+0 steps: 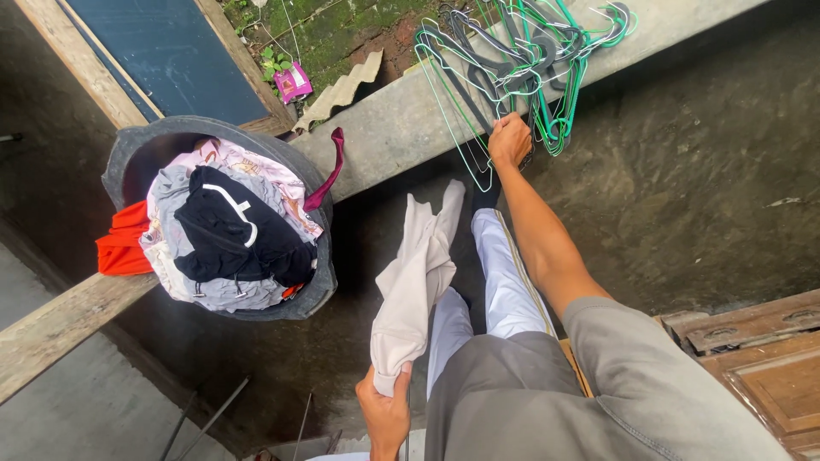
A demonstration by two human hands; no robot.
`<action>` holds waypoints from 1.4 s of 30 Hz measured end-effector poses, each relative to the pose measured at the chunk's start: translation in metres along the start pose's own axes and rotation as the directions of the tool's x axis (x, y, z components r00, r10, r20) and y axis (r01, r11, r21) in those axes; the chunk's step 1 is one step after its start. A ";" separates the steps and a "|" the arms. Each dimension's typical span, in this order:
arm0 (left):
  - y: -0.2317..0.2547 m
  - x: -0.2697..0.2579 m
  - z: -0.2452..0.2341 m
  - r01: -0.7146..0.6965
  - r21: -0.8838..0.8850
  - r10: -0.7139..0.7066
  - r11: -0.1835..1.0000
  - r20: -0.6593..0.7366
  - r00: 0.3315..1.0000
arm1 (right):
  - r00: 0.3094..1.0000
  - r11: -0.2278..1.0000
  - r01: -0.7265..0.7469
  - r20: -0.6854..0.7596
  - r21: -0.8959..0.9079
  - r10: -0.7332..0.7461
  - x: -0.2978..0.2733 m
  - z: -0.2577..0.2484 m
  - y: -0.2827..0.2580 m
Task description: Hanging wet laundry on hangers and placing them on a drying rack
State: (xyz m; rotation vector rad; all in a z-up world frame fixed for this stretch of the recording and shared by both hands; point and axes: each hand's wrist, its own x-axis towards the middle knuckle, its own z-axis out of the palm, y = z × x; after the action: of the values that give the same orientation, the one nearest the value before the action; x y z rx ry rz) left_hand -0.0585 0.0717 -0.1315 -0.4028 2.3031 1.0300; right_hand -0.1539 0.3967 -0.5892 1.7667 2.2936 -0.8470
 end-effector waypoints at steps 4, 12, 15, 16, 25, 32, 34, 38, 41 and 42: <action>0.008 0.002 -0.001 -0.025 0.019 0.025 1.000 -0.004 1.000 | 0.986 0.971 0.162 -0.052 0.176 -0.155 -0.006 -0.013 0.005; 0.013 0.009 -0.012 -0.134 0.086 0.136 0.987 -0.016 0.991 | 0.825 0.813 0.459 0.167 0.359 -0.540 -0.055 -0.068 0.013; 0.016 0.008 -0.020 -0.161 0.070 0.163 0.985 -0.024 0.986 | 0.773 0.811 0.490 0.271 0.320 -0.574 -0.094 -0.106 0.024; 0.017 0.007 -0.023 -0.164 0.050 0.164 0.985 -0.003 0.986 | 0.757 0.806 0.485 0.298 0.338 -0.581 -0.108 -0.117 0.030; 0.069 -0.020 -0.073 -0.559 -0.169 0.584 0.812 0.233 0.778 | 0.831 0.692 0.485 -0.036 0.535 -0.555 -0.251 -0.274 0.036; 0.147 -0.080 -0.101 -0.760 -0.363 0.797 0.539 0.512 0.320 | 0.731 0.666 0.662 -0.491 0.343 -0.474 -0.426 -0.497 0.085; 0.174 -0.097 -0.104 -0.789 -0.393 0.820 0.471 0.524 0.229 | 0.718 0.656 0.656 -0.577 0.374 -0.390 -0.466 -0.518 0.119; 0.218 -0.131 -0.099 -0.895 -0.402 0.900 0.193 0.436 -0.001 | 0.696 0.596 0.663 -0.667 0.453 -0.266 -0.530 -0.541 0.166; 0.238 -0.139 -0.084 -0.970 -0.238 0.912 -0.041 0.388 -0.134 | 0.571 0.692 0.692 -0.742 0.203 -0.353 -0.540 -0.557 0.188; 0.241 -0.141 -0.077 -0.970 -0.236 0.912 -0.057 0.383 -0.147 | 0.559 0.687 0.698 -0.752 0.201 -0.349 -0.540 -0.566 0.187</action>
State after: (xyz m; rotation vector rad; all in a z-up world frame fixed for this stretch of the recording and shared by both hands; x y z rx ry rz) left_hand -0.0939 0.1767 0.1360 1.8557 1.8548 1.2853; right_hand 0.3173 0.2483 0.0453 1.7071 3.5292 -1.0818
